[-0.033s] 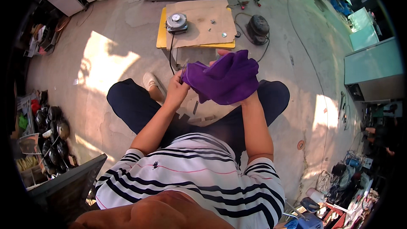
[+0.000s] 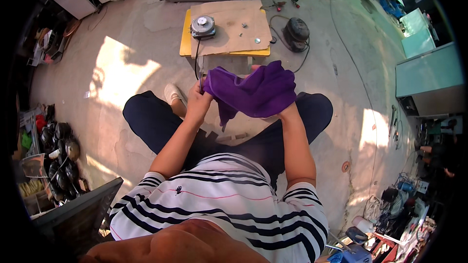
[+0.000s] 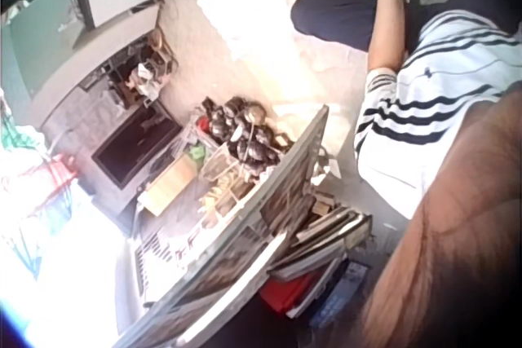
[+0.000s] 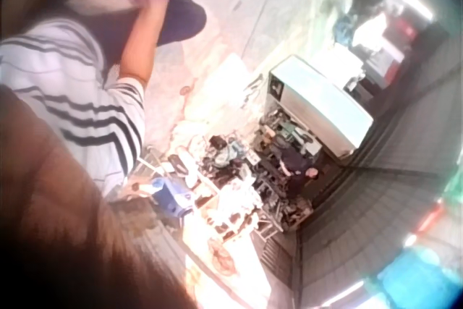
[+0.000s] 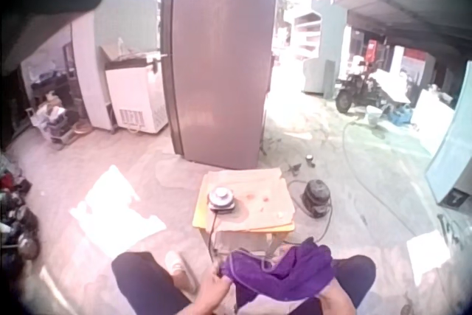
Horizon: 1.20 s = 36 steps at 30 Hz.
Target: The person holds a fan motor, removes small parts and screws using a screwdriver, and wipes the motor housing with a purple cloth.
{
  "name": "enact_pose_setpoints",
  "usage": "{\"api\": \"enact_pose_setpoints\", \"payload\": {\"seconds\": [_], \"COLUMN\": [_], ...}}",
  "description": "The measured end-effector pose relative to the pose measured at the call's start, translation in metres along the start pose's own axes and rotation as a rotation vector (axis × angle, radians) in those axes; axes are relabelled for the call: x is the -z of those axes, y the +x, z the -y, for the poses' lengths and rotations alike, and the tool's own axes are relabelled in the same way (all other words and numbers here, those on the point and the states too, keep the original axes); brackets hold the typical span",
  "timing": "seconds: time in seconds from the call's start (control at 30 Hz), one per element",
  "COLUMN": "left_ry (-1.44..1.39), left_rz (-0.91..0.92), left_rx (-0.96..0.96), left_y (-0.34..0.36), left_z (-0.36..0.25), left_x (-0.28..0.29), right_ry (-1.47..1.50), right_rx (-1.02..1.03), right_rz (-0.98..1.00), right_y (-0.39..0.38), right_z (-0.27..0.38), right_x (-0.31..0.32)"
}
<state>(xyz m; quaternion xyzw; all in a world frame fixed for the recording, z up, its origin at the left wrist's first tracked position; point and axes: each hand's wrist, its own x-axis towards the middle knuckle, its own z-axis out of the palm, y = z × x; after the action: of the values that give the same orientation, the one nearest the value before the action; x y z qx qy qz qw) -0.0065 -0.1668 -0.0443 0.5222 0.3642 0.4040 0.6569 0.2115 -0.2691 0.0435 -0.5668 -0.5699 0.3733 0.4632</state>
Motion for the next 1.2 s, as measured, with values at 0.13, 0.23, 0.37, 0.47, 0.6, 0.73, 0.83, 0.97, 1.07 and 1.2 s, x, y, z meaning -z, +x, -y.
{"api": "enact_pose_setpoints", "payload": {"seconds": [0.13,0.23,0.37,0.47,0.6,0.73,0.83,0.97,1.07,1.2], "left_ry": [-0.013,0.122,0.053,-0.060,-0.084,0.218,0.635,0.774,0.781,1.027], "left_rz": [0.028,0.126,0.243,0.174,0.031,0.292,0.458,0.466,0.452,0.364], "left_rx": [0.155,0.090,0.041,0.104,0.095,0.097,0.125,-0.061,-0.193,-0.521], "left_y": [0.001,0.003,-0.005,-0.002,0.025,0.037,0.049,0.086,0.116,0.152], "left_z": [-0.037,-0.026,-0.027,-0.039,-0.045,-0.045,-0.034,-0.026,-0.034,0.001], "left_x": [0.007,-0.002,-0.030,-0.032,0.007,0.032,0.041,0.028,-0.001,-0.024], "right_ry": [-0.884,-0.447,-0.071,0.017,0.411,0.802,0.886,0.531,0.110,-0.521], "right_rx": [-0.447,-0.539,-0.317,-0.348,-0.373,-0.084,0.087,0.047,0.004,-0.118], "right_rz": [0.393,0.205,0.208,0.077,-0.031,-0.189,-0.358,-0.533,-0.598,-0.446], "right_y": [-0.016,-0.026,-0.004,0.009,0.025,0.042,0.062,0.102,0.149,0.220], "right_z": [-0.059,-0.060,-0.063,-0.071,-0.071,-0.037,-0.006,-0.027,-0.033,-0.054], "right_x": [0.012,-0.011,-0.053,-0.059,-0.014,0.042,0.081,0.150,0.170,0.177]}}
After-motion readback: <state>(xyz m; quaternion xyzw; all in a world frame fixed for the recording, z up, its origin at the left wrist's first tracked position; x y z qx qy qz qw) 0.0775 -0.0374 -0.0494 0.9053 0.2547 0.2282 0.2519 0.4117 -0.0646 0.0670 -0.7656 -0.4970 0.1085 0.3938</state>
